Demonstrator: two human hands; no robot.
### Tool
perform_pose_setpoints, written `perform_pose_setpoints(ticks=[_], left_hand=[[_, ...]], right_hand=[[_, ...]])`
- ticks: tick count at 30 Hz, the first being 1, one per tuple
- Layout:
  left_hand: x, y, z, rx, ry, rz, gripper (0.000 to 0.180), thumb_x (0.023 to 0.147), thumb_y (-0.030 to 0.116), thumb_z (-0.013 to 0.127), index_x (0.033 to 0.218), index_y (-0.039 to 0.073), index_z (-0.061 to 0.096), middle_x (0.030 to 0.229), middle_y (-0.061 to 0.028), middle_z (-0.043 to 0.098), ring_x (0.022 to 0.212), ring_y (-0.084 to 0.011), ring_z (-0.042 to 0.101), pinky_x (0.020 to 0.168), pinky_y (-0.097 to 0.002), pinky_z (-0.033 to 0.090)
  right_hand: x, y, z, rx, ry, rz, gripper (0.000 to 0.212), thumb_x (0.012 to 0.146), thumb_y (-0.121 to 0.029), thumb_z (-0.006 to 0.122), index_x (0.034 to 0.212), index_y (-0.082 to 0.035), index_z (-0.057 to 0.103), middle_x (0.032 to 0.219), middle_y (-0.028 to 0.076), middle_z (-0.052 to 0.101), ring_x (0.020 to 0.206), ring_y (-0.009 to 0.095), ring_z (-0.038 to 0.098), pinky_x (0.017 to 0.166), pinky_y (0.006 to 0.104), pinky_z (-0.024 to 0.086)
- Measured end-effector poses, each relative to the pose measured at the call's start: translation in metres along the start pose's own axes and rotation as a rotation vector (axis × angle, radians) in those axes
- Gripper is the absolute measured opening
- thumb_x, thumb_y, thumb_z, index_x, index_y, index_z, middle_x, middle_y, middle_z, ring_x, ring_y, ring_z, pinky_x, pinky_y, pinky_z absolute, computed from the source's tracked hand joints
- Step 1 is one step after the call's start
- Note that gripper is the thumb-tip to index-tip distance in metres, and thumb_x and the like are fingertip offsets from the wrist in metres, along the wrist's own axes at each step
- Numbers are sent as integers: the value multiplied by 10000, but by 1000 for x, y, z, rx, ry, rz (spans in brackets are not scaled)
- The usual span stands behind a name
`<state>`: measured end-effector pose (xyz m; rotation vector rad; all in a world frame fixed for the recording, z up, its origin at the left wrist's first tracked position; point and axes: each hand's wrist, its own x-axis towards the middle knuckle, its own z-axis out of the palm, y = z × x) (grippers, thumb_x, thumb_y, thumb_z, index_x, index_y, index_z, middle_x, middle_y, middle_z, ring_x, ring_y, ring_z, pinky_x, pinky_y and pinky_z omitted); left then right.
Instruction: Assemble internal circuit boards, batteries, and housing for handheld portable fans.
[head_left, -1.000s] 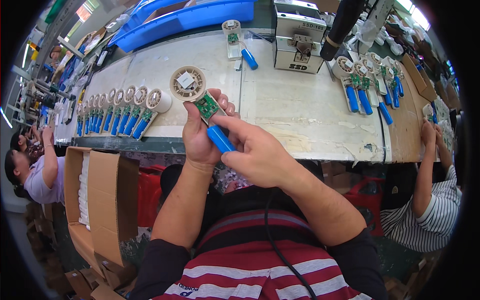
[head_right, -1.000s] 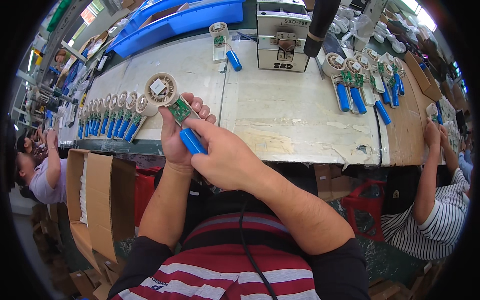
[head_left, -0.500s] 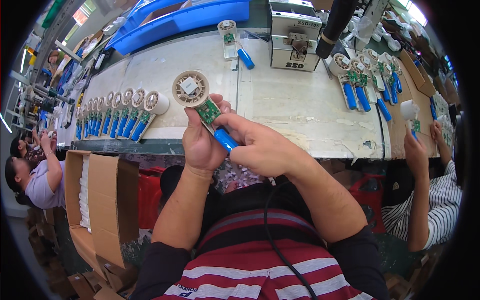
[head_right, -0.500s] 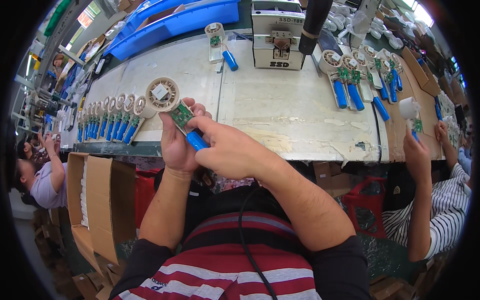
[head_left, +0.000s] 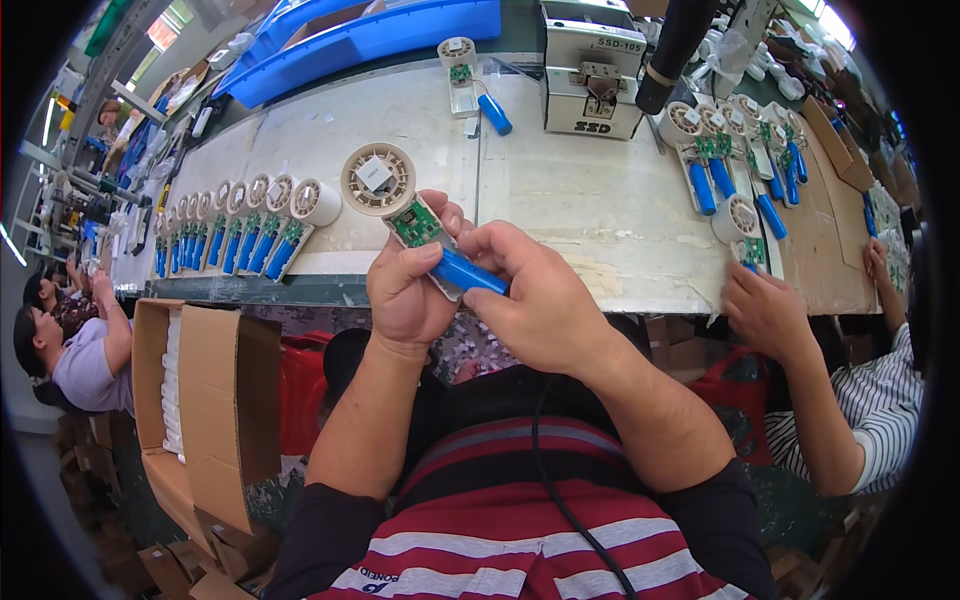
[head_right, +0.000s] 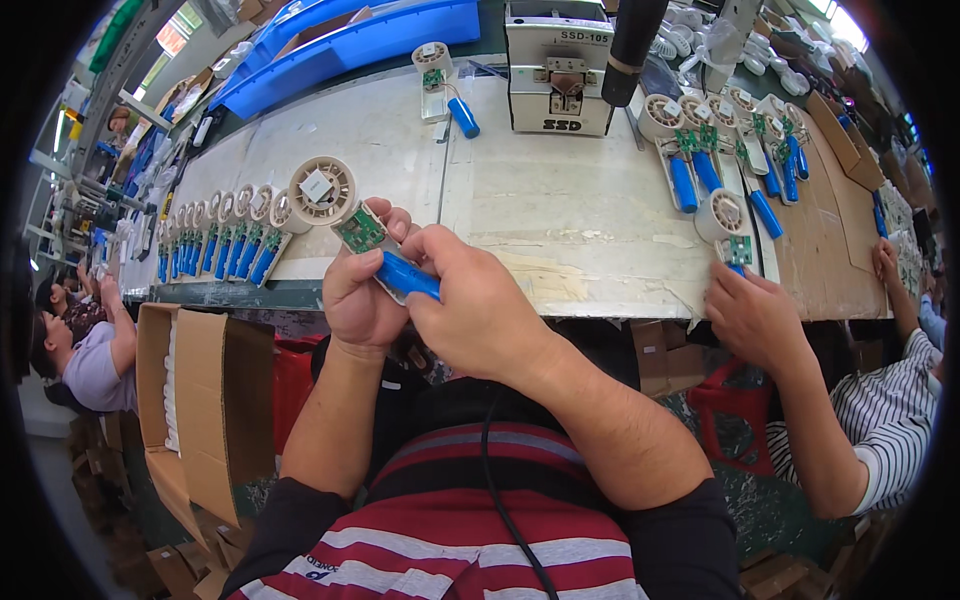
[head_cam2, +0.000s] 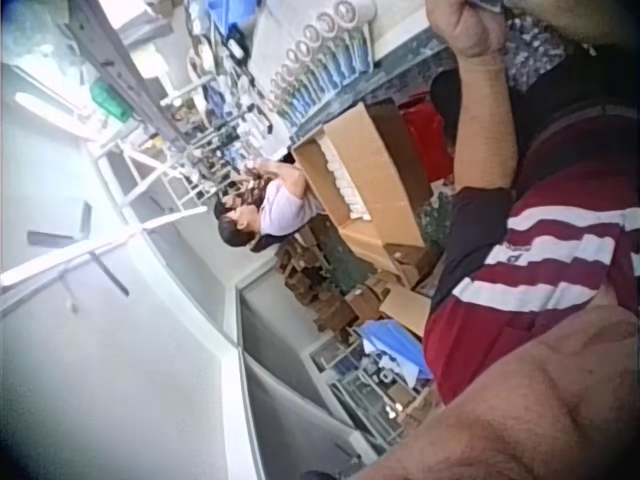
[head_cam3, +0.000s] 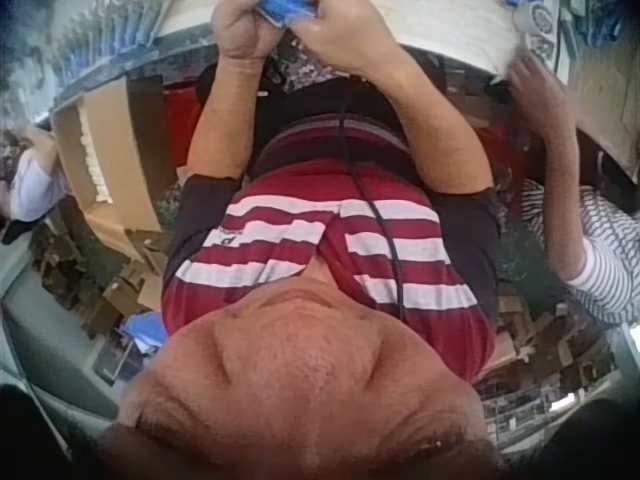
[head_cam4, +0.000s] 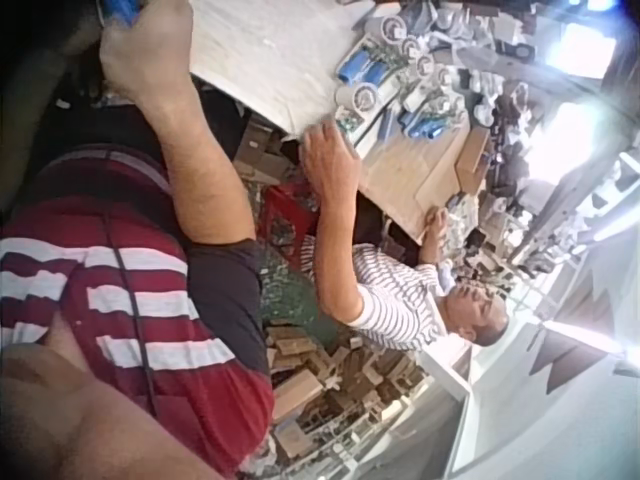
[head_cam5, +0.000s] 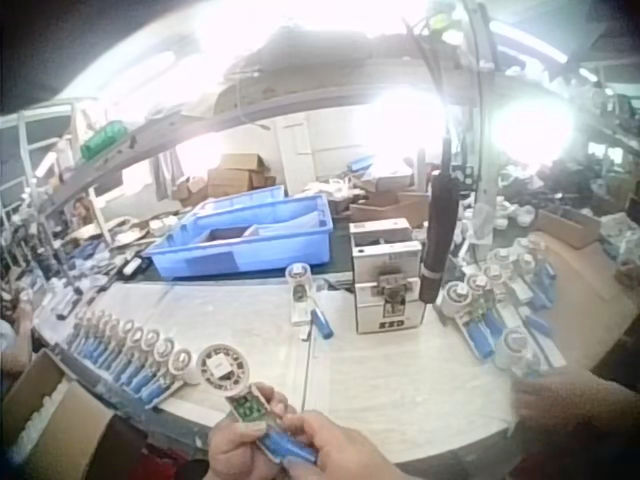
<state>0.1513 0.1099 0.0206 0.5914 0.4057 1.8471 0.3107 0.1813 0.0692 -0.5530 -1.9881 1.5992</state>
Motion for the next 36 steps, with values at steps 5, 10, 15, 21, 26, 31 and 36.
perform_pose_setpoints(ticks=[5, 10, 15, 21, 26, 31, 36], left_hand=[[-2, -2, 0, 28, -4, 39, 564, 838, 33, 653, 1389, 62, 534, 1169, -101, 546, 1112, -257, 577, 1058, -428, 501], [-4, -1, 3, 45, -20, 56, 599, 805, 3, 673, 1385, 80, 543, 1156, -92, 538, 1106, -245, 552, 1057, -402, 486], [-7, 2, 8, 21, -33, 43, 602, 805, 1, 696, 1379, 111, 550, 1157, -83, 524, 1117, -244, 521, 1064, -386, 461], [-10, 2, 5, -17, -45, 11, 578, 836, 13, 712, 1379, 122, 547, 1174, -80, 521, 1132, -248, 515, 1080, -394, 452], [-11, -3, 4, -16, -44, 20, 575, 865, -1, 720, 1396, 135, 546, 1188, -74, 534, 1154, -249, 518, 1083, -402, 451], [-12, -12, 5, -105, -31, 33, 563, 899, -11, 720, 1409, 154, 549, 1190, -72, 551, 1168, -254, 523, 1078, -410, 454], [-12, -9, -2, -139, -31, 17, 513, 919, -4, 707, 1380, 156, 549, 1150, -80, 552, 1132, -252, 539, 1063, -419, 470]], right_hand=[[-5, 0, 4, -106, 104, -82, 241, 901, -48, 628, 1129, 21, 592, 946, 268, 691, 881, 454, 695, 781, 478, 541], [-14, -4, 10, -127, 154, -147, 208, 917, -41, 629, 1113, 21, 602, 936, 275, 679, 864, 459, 684, 771, 466, 543], [-14, 14, 17, 241, 173, 44, 220, 946, -72, 689, 1127, 33, 624, 899, 153, 695, 802, 203, 681, 735, 352, 534], [-15, 19, 24, 407, 220, 37, 192, 969, -67, 679, 1130, 29, 636, 918, 140, 701, 809, 175, 667, 745, 327, 531], [-18, 12, 32, -104, 306, -244, 218, 934, -40, 691, 1133, 30, 639, 948, 198, 690, 822, 325, 684, 747, 386, 551], [-13, 16, 35, -415, 396, -529, 322, 874, -42, 736, 1177, 32, 654, 911, 179, 666, 837, 386, 668, 746, 443, 557], [-18, 7, 28, -379, 281, -424, 395, 872, -4, 725, 1261, 29, 662, 1078, 192, 637, 908, 367, 662, 777, 442, 563]])
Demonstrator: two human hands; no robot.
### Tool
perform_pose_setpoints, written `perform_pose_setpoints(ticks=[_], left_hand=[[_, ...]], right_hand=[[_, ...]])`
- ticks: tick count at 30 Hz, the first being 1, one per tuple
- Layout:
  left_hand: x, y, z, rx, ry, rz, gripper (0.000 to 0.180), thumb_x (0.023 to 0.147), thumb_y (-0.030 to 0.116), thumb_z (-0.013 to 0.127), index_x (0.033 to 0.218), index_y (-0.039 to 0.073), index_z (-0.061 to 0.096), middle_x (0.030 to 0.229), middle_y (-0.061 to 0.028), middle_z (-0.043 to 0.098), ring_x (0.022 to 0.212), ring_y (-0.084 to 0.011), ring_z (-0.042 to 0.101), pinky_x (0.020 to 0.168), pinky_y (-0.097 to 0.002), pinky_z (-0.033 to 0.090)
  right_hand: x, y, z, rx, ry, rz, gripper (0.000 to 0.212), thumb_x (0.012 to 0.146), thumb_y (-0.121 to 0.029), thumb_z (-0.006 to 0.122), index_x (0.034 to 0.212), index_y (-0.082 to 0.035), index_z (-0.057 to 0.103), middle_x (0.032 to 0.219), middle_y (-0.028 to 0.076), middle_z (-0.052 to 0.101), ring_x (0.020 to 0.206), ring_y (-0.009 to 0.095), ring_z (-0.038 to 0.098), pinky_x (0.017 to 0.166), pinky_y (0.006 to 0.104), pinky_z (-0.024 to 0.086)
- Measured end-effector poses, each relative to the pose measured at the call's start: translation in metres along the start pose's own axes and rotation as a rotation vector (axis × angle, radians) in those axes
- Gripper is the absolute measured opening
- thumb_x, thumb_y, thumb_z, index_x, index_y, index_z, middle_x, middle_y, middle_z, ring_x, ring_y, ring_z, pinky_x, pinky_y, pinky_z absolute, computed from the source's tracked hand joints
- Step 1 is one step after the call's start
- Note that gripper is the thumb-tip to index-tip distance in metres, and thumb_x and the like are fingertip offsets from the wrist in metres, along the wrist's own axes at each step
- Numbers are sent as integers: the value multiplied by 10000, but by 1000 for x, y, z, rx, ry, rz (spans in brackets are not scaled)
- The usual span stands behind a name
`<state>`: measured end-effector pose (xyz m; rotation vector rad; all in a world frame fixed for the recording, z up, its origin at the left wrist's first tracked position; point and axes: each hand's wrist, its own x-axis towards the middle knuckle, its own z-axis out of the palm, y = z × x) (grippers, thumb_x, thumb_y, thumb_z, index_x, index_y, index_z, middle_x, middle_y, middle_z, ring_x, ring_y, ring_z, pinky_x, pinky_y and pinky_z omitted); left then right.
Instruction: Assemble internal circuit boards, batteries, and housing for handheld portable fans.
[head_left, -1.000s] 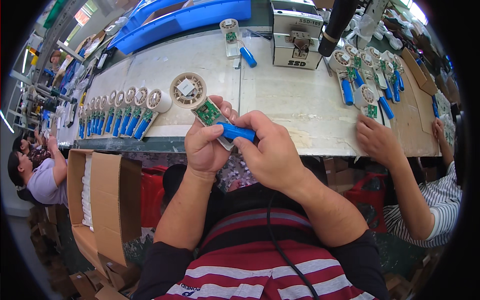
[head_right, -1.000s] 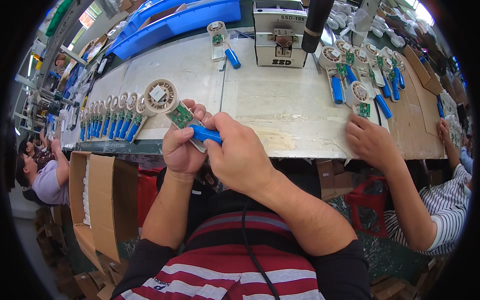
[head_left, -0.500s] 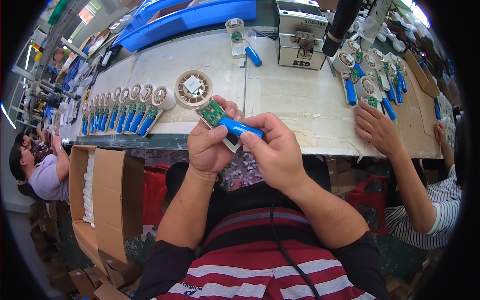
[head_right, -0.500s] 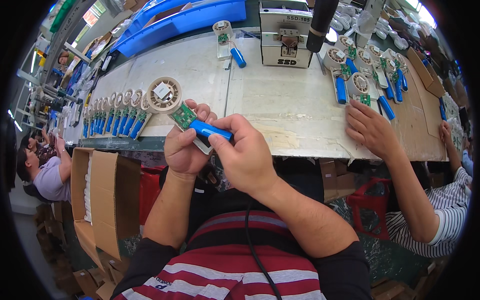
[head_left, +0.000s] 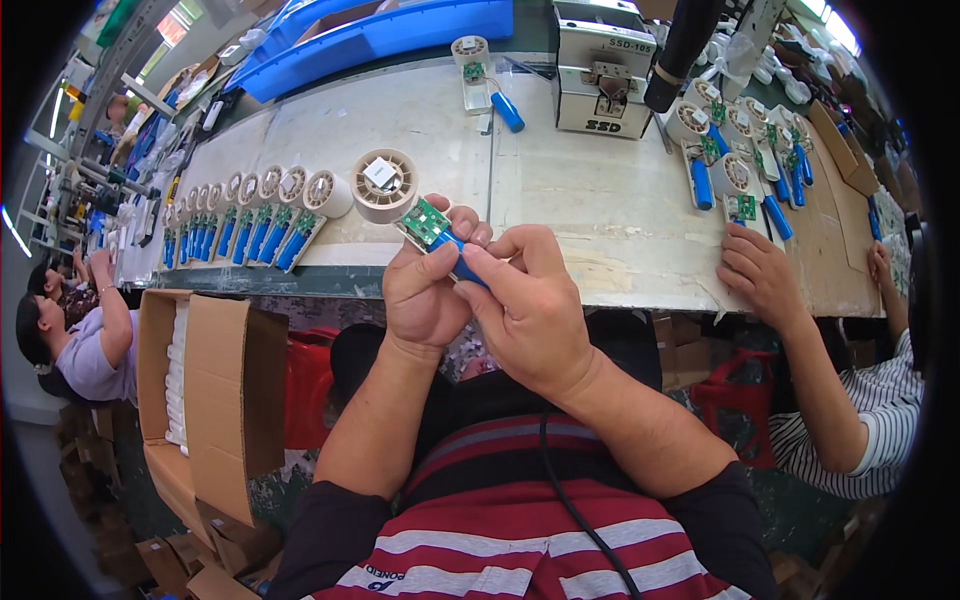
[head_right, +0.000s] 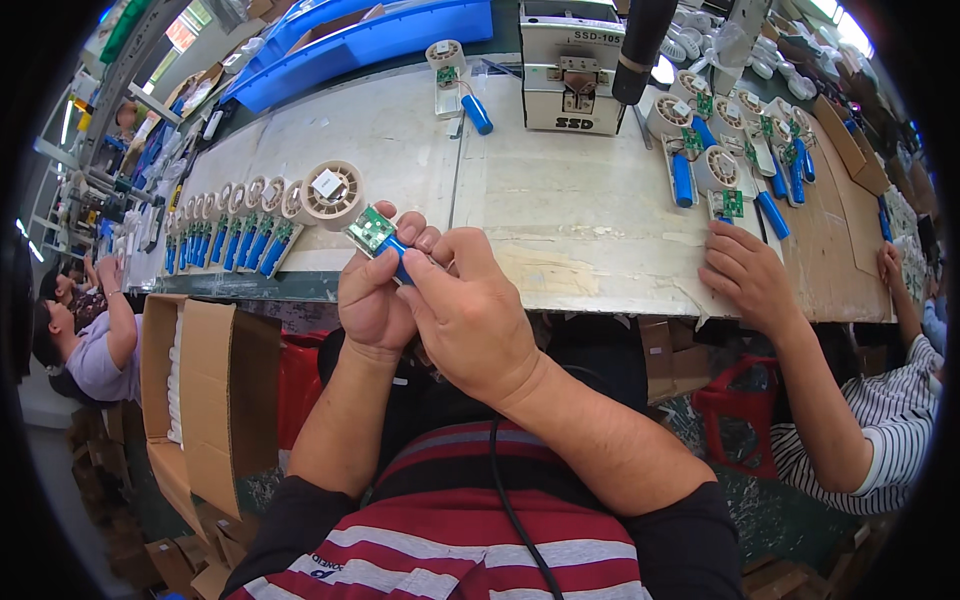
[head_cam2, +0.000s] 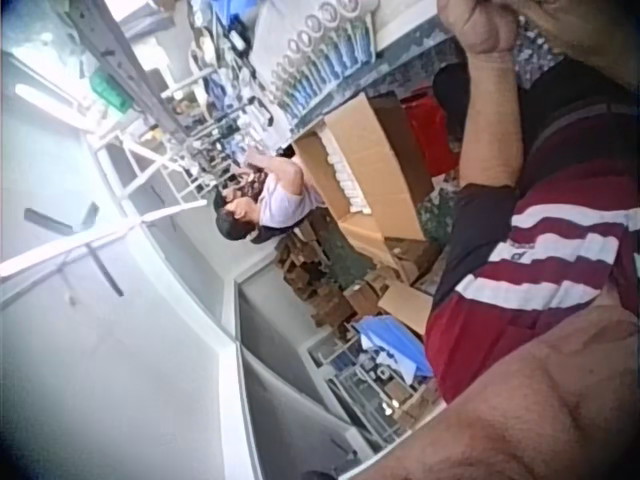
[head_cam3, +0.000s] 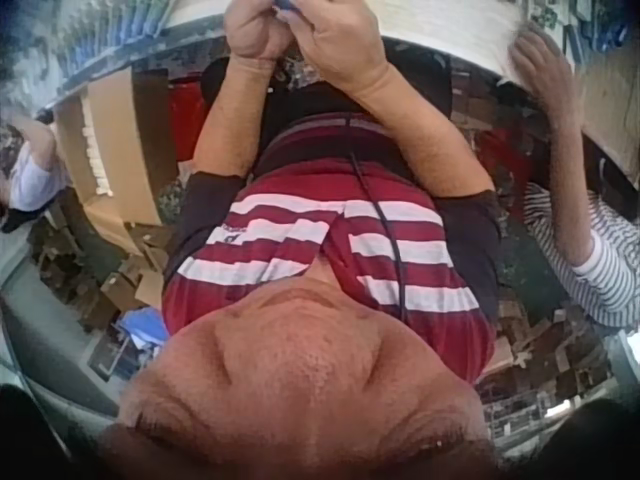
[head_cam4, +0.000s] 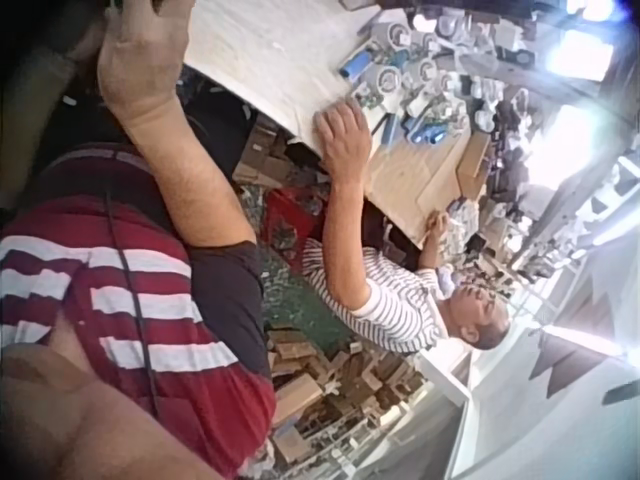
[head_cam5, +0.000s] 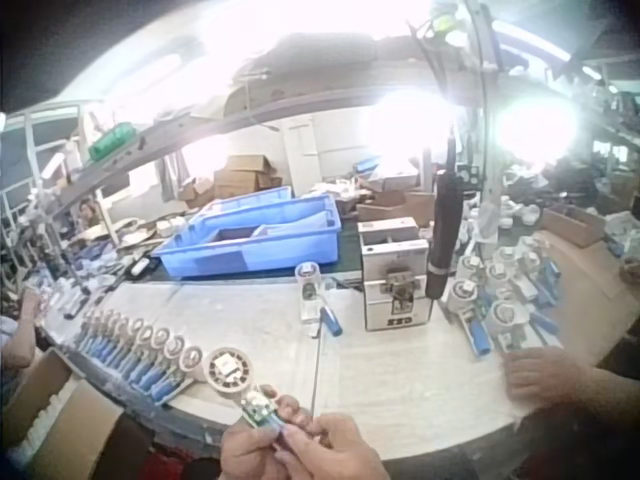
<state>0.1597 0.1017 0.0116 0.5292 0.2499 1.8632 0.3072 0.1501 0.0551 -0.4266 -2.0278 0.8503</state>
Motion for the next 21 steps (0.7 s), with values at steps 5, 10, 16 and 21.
perform_pose_setpoints(ticks=[5, 10, 16, 21], left_hand=[[2, 5, -5, -15, -37, 15, 489, 932, 8, 673, 1388, 123, 539, 1153, -84, 520, 1131, -252, 513, 1062, -423, 460], [2, 7, -5, -33, -41, 12, 501, 934, 23, 683, 1403, 121, 535, 1149, -85, 515, 1121, -251, 512, 1047, -422, 460], [3, 5, -6, -39, -26, -15, 511, 932, 40, 701, 1409, 112, 534, 1149, -87, 514, 1123, -252, 510, 1028, -404, 472], [5, 2, -10, -52, 11, -63, 472, 943, 36, 693, 1388, 87, 543, 1134, -92, 521, 1095, -248, 518, 1034, -398, 481]], right_hand=[[-6, 8, -1, 100, -56, 5, 374, 875, 22, 712, 1245, 19, 662, 1164, 205, 627, 965, 373, 667, 793, 430, 570], [-4, 13, -4, 109, -32, -115, 305, 892, 42, 689, 1195, 20, 667, 1098, 199, 657, 944, 384, 684, 789, 425, 573], [-2, 21, -2, 88, 34, -140, 184, 889, 33, 709, 1070, 0, 701, 1003, 160, 693, 852, 354, 704, 733, 405, 575], [-3, 31, 1, 111, 70, -85, 118, 879, 25, 737, 991, -11, 722, 942, 146, 696, 819, 334, 707, 723, 386, 573]])
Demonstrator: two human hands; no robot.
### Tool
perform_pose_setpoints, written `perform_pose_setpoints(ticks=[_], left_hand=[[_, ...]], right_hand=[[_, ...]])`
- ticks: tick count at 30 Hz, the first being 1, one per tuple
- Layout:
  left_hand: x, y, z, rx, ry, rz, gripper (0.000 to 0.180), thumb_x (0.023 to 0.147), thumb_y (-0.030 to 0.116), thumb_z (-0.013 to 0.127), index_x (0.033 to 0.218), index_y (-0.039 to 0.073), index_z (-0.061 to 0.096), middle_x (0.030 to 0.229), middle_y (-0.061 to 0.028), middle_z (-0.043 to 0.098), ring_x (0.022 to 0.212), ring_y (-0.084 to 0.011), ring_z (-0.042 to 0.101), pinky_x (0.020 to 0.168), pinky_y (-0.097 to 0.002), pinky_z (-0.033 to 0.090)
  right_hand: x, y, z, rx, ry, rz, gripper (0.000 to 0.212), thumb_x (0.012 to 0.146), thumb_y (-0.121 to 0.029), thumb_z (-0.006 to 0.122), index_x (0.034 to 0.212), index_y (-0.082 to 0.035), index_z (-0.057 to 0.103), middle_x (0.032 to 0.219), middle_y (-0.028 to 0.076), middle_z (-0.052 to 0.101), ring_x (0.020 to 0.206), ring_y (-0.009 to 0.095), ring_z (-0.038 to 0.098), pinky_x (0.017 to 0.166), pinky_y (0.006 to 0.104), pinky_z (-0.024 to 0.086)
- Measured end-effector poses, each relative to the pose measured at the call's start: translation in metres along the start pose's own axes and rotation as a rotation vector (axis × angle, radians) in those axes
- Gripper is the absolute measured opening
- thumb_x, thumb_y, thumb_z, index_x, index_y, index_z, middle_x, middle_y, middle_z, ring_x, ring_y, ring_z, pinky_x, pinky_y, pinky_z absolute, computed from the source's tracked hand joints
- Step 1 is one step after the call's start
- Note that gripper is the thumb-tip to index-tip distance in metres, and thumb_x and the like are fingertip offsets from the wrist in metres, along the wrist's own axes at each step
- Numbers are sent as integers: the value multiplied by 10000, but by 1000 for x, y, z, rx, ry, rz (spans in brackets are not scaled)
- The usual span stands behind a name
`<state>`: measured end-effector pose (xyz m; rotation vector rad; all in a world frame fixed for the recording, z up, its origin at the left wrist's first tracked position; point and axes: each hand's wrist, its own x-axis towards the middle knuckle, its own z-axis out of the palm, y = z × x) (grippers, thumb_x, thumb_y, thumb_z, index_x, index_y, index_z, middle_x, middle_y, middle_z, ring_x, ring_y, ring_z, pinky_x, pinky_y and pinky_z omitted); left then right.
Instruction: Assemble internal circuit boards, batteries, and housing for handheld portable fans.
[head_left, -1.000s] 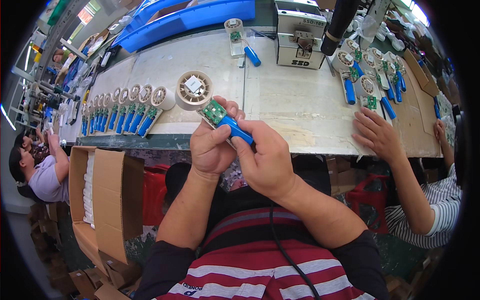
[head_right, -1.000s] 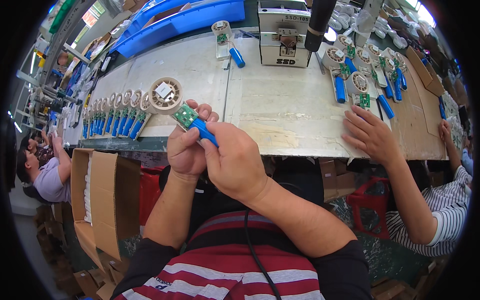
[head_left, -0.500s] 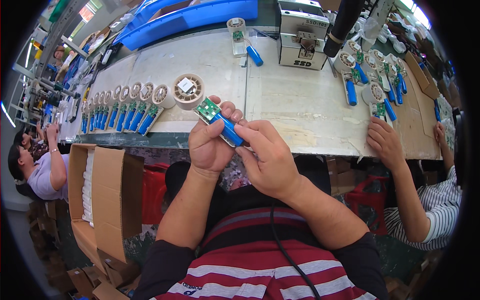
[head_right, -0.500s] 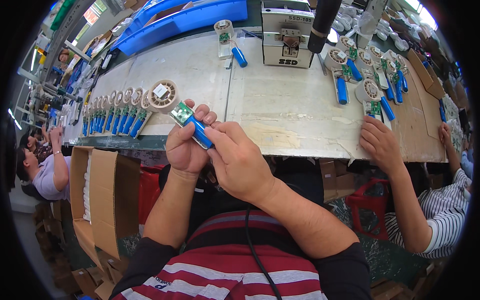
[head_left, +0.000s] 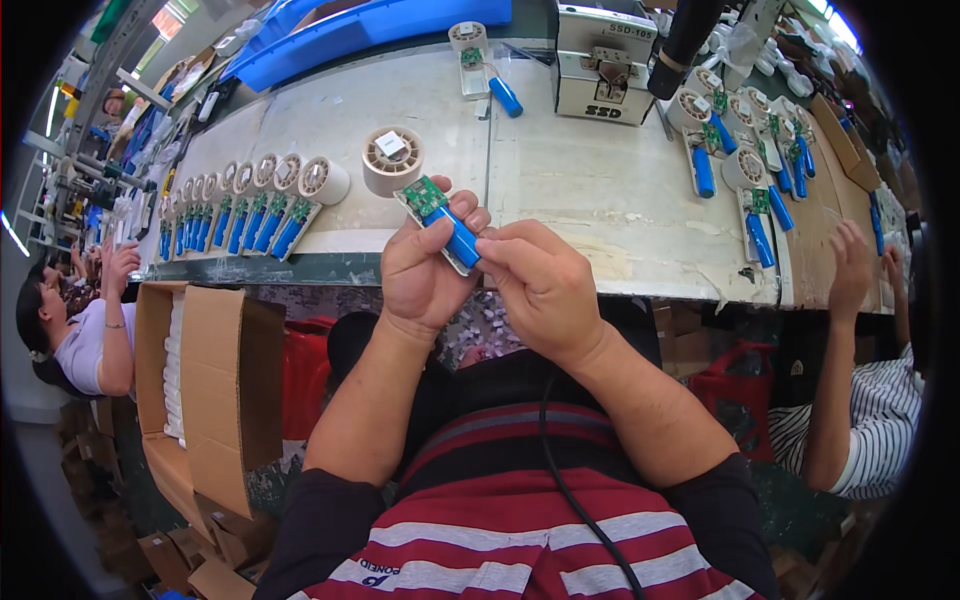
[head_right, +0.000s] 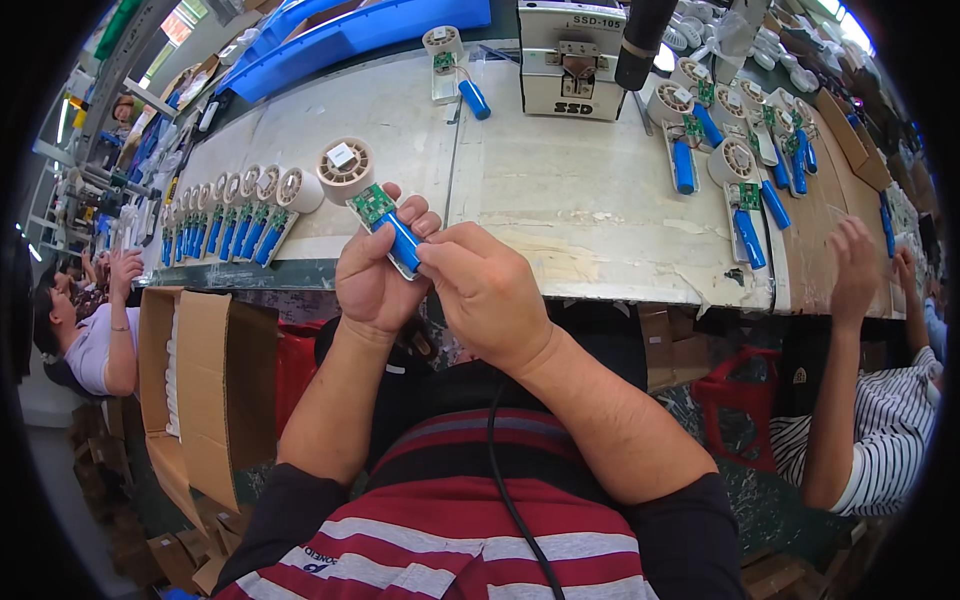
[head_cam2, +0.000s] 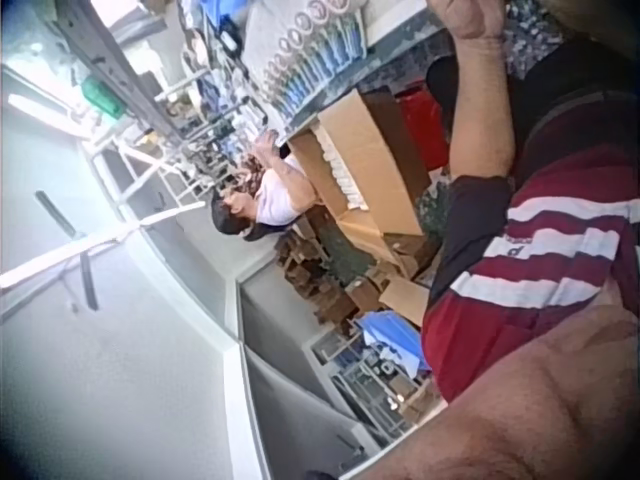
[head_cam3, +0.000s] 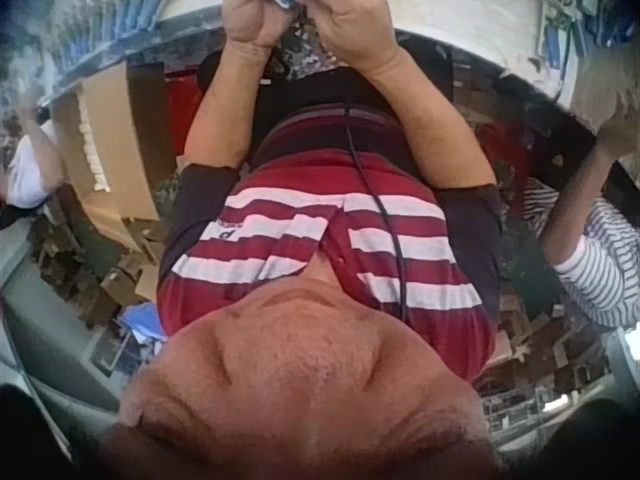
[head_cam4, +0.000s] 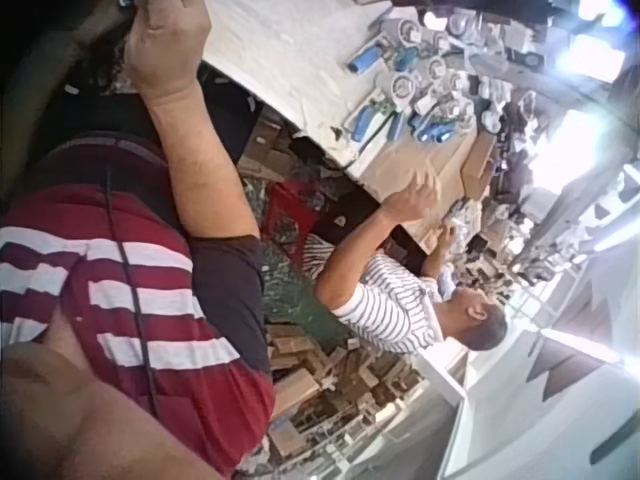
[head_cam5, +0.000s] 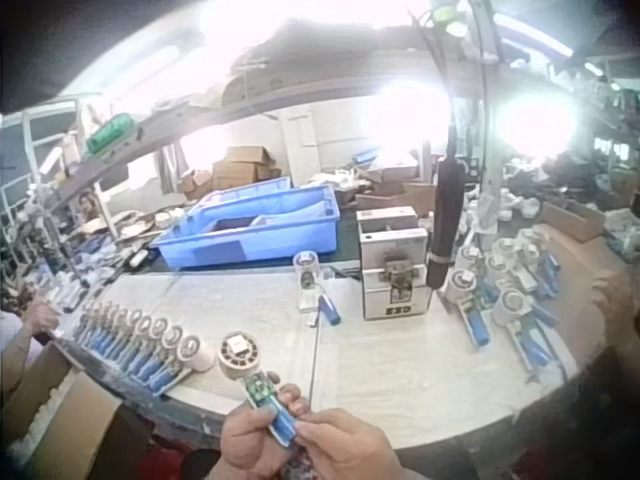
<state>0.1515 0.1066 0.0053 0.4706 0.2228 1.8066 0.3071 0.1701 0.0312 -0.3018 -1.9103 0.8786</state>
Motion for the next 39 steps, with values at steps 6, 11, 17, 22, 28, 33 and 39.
perform_pose_setpoints(ticks=[6, 11, 17, 22, 28, 33, 39], left_hand=[[5, -6, -10, -70, 50, -6, 431, 954, 14, 662, 1366, 74, 551, 1128, -91, 530, 1081, -250, 528, 1037, -393, 488], [8, -11, -18, -28, 120, 10, 436, 935, -17, 640, 1344, 90, 533, 1109, -91, 529, 1035, -237, 538, 967, -378, 510], [11, -11, -19, -35, 113, 8, 481, 884, -45, 631, 1338, 81, 529, 1103, -92, 537, 1025, -240, 546, 953, -387, 514], [11, -5, -17, -56, 125, -2, 490, 841, -54, 625, 1308, 68, 538, 1120, -101, 554, 1017, -247, 560, 958, -384, 513], [4, -3, -13, 14, 105, -42, 482, 820, -69, 631, 1278, 53, 543, 1125, -104, 570, 1084, -262, 595, 1002, -403, 521], [2, 1, -13, 235, 170, 15, 520, 884, -95, 673, 1373, 13, 533, 1166, -114, 639, 1137, -267, 640, 1058, -429, 517], [3, -1, -9, 319, 131, 82, 546, 901, -118, 682, 1408, 2, 518, 1178, -109, 655, 1174, -282, 644, 1082, -456, 515]], right_hand=[[1, 9, 4, 28, 29, 44, 80, 881, 19, 742, 956, -8, 730, 921, 139, 698, 815, 325, 708, 724, 377, 572], [-4, 24, 8, 20, 7, 62, 57, 887, 8, 740, 942, -6, 735, 918, 137, 695, 814, 323, 707, 728, 375, 571], [-7, 19, 9, 18, -37, 63, 96, 886, 12, 719, 978, -4, 742, 974, 145, 679, 881, 329, 693, 771, 392, 565], [-6, 10, 11, -57, -66, 23, 133, 885, 21, 699, 1007, -4, 745, 994, 141, 658, 904, 336, 674, 786, 407, 558], [2, 10, 7, 67, -49, 129, 122, 885, -18, 711, 999, -20, 755, 951, 146, 658, 845, 325, 668, 760, 403, 544], [16, 18, 10, 173, 20, 326, 130, 885, -26, 691, 995, -13, 761, 875, 140, 645, 785, 311, 645, 684, 389, 504], [11, 16, 12, 174, -7, 387, 200, 873, -17, 666, 1046, -3, 765, 864, 132, 620, 774, 286, 627, 698, 380, 502]])
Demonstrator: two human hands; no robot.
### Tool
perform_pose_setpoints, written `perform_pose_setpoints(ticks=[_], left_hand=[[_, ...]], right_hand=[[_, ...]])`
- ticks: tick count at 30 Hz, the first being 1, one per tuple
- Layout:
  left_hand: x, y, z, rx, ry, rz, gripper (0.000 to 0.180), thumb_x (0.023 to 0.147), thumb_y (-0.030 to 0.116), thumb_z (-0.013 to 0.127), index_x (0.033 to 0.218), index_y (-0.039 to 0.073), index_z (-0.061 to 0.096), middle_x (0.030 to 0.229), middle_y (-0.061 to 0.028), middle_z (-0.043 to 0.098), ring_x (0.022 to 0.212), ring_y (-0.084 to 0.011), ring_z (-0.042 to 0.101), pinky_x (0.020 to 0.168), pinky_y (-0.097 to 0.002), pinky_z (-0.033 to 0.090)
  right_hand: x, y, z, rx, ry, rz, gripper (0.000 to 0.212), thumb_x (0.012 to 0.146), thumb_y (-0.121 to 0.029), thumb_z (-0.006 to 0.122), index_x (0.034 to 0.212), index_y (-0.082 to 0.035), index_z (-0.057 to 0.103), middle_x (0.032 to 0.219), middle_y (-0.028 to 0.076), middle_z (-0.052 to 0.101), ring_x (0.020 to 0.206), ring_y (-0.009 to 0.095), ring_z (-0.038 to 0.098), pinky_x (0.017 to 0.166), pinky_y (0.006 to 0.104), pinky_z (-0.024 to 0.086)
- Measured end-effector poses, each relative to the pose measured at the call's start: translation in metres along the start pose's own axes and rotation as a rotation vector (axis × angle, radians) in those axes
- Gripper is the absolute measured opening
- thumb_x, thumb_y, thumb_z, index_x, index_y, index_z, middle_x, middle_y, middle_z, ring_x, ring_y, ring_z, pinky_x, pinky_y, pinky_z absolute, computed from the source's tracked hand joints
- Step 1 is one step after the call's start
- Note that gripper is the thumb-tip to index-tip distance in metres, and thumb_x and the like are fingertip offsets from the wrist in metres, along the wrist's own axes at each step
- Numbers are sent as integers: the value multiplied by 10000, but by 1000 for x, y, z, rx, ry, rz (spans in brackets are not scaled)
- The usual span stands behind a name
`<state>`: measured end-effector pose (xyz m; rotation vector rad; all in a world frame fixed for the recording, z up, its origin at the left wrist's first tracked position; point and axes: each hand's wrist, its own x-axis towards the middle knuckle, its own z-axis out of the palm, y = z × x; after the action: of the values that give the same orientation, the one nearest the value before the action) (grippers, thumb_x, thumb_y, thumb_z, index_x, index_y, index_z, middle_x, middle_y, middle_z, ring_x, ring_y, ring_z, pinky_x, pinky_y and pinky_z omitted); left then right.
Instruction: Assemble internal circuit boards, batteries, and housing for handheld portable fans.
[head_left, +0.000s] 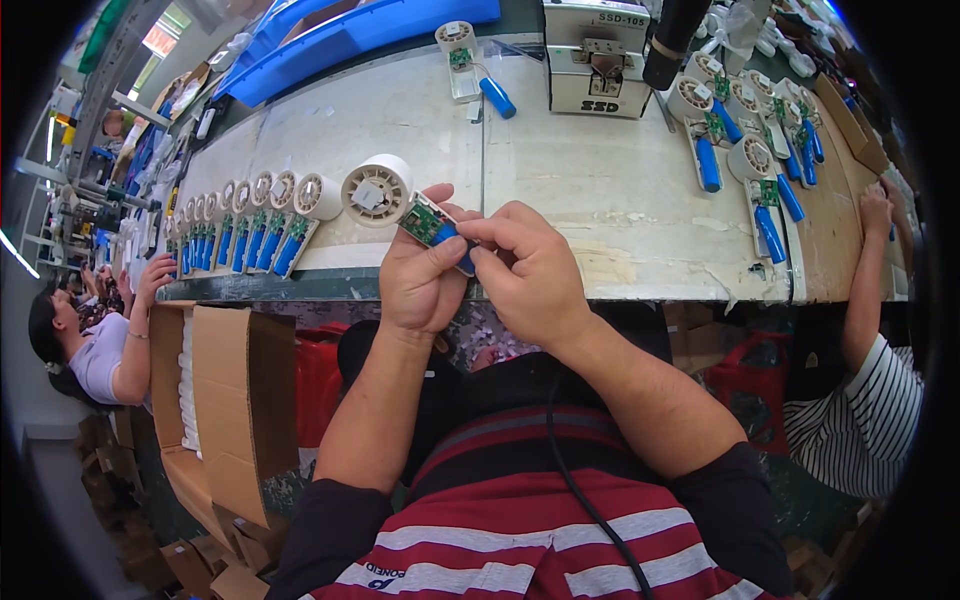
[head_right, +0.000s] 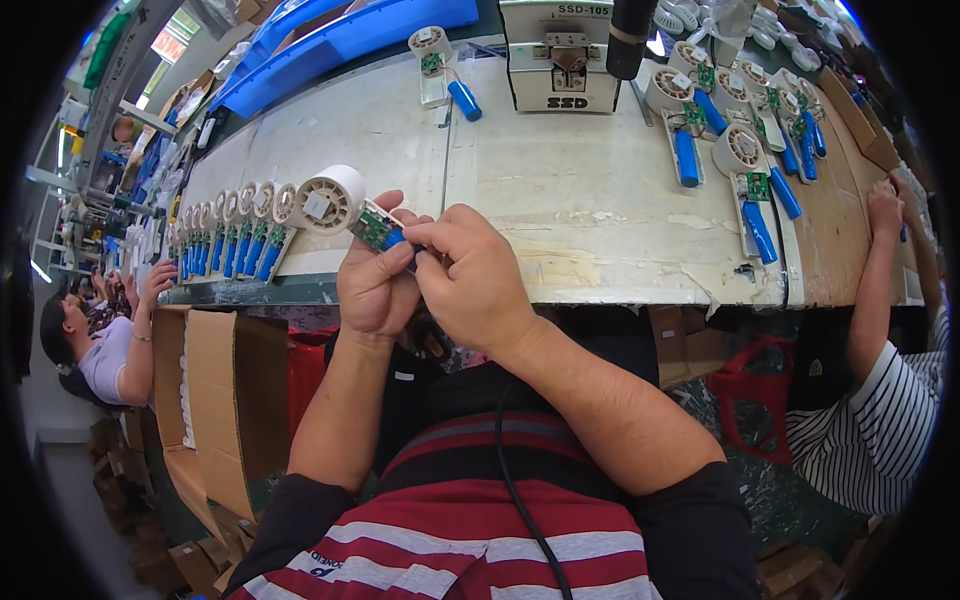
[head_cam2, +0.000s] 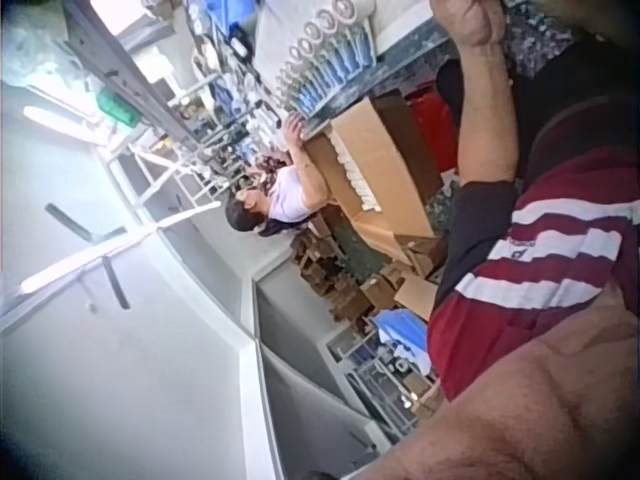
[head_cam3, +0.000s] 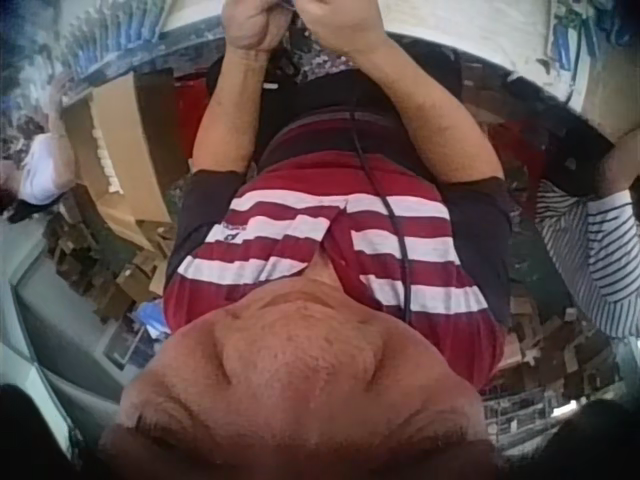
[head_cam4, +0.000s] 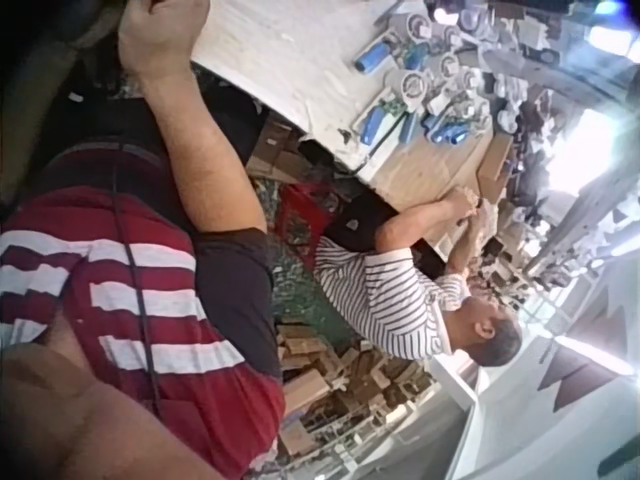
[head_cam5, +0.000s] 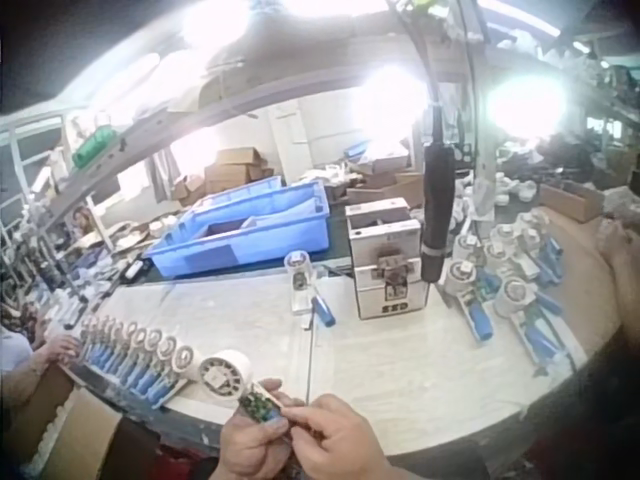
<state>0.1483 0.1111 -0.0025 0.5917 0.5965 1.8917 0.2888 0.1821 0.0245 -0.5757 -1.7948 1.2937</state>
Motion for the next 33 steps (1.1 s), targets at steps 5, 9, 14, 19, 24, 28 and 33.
perform_pose_setpoints(ticks=[5, 9, 14, 19, 24, 28, 33], left_hand=[[0, -3, -6, -9, -20, 7, 567, 895, -136, 665, 1418, 28, 519, 1179, -116, 643, 1157, -281, 641, 1079, -445, 520], [0, -4, -7, -15, -41, -2, 582, 889, -151, 650, 1420, 48, 522, 1185, -121, 625, 1142, -281, 638, 1075, -438, 522], [-1, -5, -12, -12, -69, -2, 577, 897, -146, 650, 1419, 69, 530, 1177, -114, 617, 1166, -274, 621, 1080, -439, 514], [-1, -6, -14, 0, -131, 1, 570, 907, -142, 647, 1415, 92, 538, 1178, -99, 606, 1184, -258, 598, 1087, -432, 501], [-5, 0, -10, 22, -55, -39, 579, 904, -133, 661, 1414, 113, 535, 1202, -77, 592, 1176, -233, 598, 1095, -417, 484], [-5, 4, -9, 17, -62, -73, 591, 898, -124, 672, 1419, 113, 528, 1215, -74, 600, 1175, -232, 603, 1098, -411, 477], [-4, 5, -10, 49, -12, -93, 711, 874, -147, 650, 1502, 100, 427, 1252, -89, 614, 1198, -252, 609, 1102, -416, 475]], right_hand=[[-2, -3, 5, 73, -36, 77, 252, 867, -11, 653, 1098, 13, 751, 887, 130, 619, 781, 268, 619, 704, 364, 499], [-3, -1, 8, 113, -22, 52, 284, 866, -1, 647, 1133, 19, 742, 900, 125, 618, 784, 258, 617, 717, 354, 504], [-4, -4, 9, 124, -29, 64, 304, 867, 5, 642, 1156, 24, 733, 907, 120, 618, 799, 246, 619, 733, 345, 508], [-5, -4, 9, 137, -42, 53, 319, 869, 9, 618, 1170, 39, 719, 920, 120, 619, 823, 239, 623, 760, 342, 511], [2, -1, 3, 163, -164, 152, 327, 862, -23, 614, 1167, 49, 708, 938, 124, 620, 836, 253, 618, 782, 344, 511], [3, -3, -3, 112, -213, 155, 326, 875, -55, 637, 1177, 41, 710, 915, 117, 635, 807, 230, 615, 766, 340, 508], [13, -3, -15, 162, -89, 277, 250, 904, -124, 675, 1093, 17, 757, 795, 86, 653, 704, 188, 606, 688, 345, 506]])
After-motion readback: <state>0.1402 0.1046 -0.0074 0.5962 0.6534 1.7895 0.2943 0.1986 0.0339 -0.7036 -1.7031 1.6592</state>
